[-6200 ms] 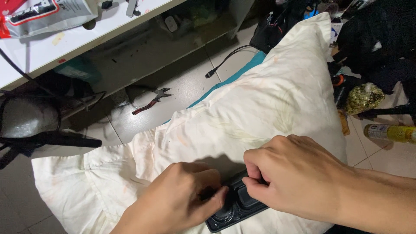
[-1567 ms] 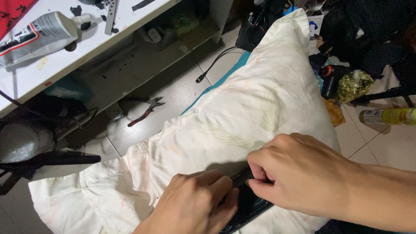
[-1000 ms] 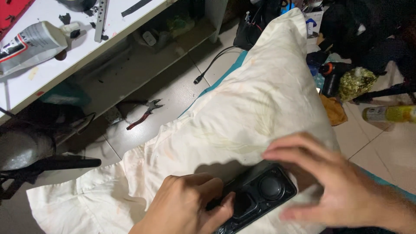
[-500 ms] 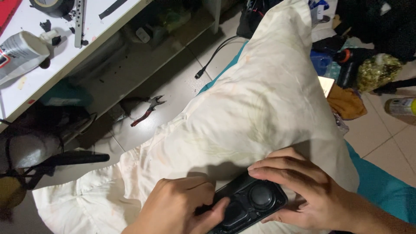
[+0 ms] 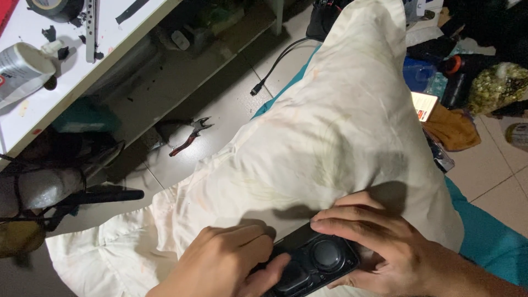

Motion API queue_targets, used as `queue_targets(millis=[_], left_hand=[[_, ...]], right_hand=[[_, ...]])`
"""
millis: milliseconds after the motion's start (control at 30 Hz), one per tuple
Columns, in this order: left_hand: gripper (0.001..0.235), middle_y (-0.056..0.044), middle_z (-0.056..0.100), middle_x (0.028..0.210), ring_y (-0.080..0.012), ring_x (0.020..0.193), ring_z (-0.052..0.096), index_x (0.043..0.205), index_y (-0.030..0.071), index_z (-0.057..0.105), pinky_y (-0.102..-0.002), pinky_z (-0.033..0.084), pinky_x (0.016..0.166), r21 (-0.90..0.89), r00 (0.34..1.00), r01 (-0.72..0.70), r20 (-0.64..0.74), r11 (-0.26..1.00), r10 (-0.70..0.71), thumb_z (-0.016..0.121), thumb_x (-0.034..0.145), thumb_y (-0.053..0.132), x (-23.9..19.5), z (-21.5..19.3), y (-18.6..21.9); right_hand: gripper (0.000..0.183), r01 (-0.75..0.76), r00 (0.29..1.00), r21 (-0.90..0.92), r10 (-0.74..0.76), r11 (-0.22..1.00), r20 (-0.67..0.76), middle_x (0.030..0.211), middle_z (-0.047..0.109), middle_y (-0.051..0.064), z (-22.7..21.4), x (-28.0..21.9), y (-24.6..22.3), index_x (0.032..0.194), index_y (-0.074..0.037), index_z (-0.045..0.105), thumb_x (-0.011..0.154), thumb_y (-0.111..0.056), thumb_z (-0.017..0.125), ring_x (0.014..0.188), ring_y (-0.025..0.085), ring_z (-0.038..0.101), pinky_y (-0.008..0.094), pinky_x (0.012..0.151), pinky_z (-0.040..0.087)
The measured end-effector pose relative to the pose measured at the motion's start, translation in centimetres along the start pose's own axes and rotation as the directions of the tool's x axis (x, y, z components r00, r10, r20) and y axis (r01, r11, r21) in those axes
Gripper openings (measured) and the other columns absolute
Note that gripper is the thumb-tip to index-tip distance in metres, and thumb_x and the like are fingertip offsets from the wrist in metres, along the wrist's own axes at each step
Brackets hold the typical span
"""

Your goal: The person uses a metal prying tool to carefully pry and separate the casing of a small black electronic device. They repeatedly insert the tool into seams and apply leverage to open the device, working over a white pillow on a cluttered workbench.

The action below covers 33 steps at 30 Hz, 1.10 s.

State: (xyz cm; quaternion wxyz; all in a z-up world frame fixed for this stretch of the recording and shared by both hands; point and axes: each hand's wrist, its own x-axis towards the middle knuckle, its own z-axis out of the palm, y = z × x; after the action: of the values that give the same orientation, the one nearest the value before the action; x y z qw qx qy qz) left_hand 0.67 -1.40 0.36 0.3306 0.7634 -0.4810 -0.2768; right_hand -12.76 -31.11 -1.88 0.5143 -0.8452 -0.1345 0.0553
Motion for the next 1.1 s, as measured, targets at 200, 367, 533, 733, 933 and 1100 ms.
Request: queue_targets(millis=[200, 367, 533, 733, 933, 1100], left_hand=[[0.034, -0.006, 0.058, 0.083, -0.0252, 0.066, 0.063, 0.089, 0.011, 0.059, -0.041, 0.050, 0.054, -0.052, 1.000, 0.001, 0.009, 0.999, -0.001, 0.075, 0.114, 0.026, -1.6, -0.8, -0.3], [0.044, -0.004, 0.055, 0.075, -0.0241, 0.058, 0.060, 0.079, 0.013, 0.058, -0.043, 0.044, 0.044, 0.049, 1.000, -0.005, -0.024, 0.999, 0.006, 0.076, 0.114, 0.031, 0.0, 0.0, 0.3], [0.044, -0.004, 0.054, 0.078, -0.0232, 0.061, 0.059, 0.080, 0.012, 0.055, -0.041, 0.044, 0.047, 0.083, 0.998, -0.051, -0.031, 0.995, 0.054, 0.075, 0.118, 0.024, -0.1, -0.5, 0.5], [0.019, -0.005, 0.064, 0.097, -0.0233, 0.073, 0.071, 0.101, 0.012, 0.066, -0.038, 0.058, 0.062, -0.007, 1.000, 0.003, 0.031, 1.000, -0.002, 0.071, 0.116, 0.024, -2.2, -0.8, -0.4], [0.035, -0.008, 0.058, 0.084, -0.0299, 0.066, 0.066, 0.090, 0.010, 0.058, -0.045, 0.052, 0.054, -0.025, 0.999, 0.002, 0.053, 1.000, 0.000, 0.070, 0.118, 0.029, -0.5, -1.4, 0.1], [0.020, -0.003, 0.065, 0.089, -0.0276, 0.069, 0.067, 0.099, 0.012, 0.066, -0.041, 0.053, 0.063, -0.188, 0.984, 0.132, 0.147, 0.973, -0.105, 0.071, 0.110, 0.028, 1.3, -3.1, 1.0]], right_hand=[[0.083, -0.001, 0.996, 0.025, 0.004, 1.000, -0.087, 0.147, 0.082, 0.012, 0.9, -0.2, 0.1, 0.150, -0.005, 0.070, 0.083, -0.037, 0.107, 0.130, 0.029, 0.075, 0.046, 0.114, 0.066], [0.081, 0.014, 0.999, -0.026, -0.015, 1.000, -0.046, 0.147, 0.080, 0.013, 1.0, -0.1, 0.4, 0.151, -0.007, 0.069, 0.086, -0.043, 0.104, 0.131, 0.033, 0.074, 0.049, 0.115, 0.064], [0.084, -0.051, 0.999, 0.025, 0.051, 0.998, -0.014, 0.149, 0.079, 0.012, 0.3, 0.1, -0.1, 0.154, -0.009, 0.068, 0.085, -0.038, 0.106, 0.134, 0.033, 0.073, 0.049, 0.114, 0.064], [0.089, -0.018, 1.000, -0.002, 0.018, 1.000, -0.024, 0.149, 0.080, 0.011, 0.5, 0.2, 0.1, 0.153, -0.007, 0.069, 0.079, -0.037, 0.110, 0.133, 0.031, 0.072, 0.046, 0.115, 0.065], [0.084, 0.034, 0.998, -0.046, -0.036, 0.998, -0.043, 0.148, 0.080, 0.013, 0.7, 0.2, -0.1, 0.152, -0.005, 0.068, 0.085, -0.037, 0.106, 0.130, 0.032, 0.074, 0.046, 0.114, 0.065], [0.079, -0.003, 0.999, -0.023, 0.002, 1.000, -0.042, 0.147, 0.080, 0.012, 0.6, 0.3, -0.2, 0.150, -0.008, 0.070, 0.084, -0.034, 0.105, 0.133, 0.031, 0.073, 0.045, 0.117, 0.064]])
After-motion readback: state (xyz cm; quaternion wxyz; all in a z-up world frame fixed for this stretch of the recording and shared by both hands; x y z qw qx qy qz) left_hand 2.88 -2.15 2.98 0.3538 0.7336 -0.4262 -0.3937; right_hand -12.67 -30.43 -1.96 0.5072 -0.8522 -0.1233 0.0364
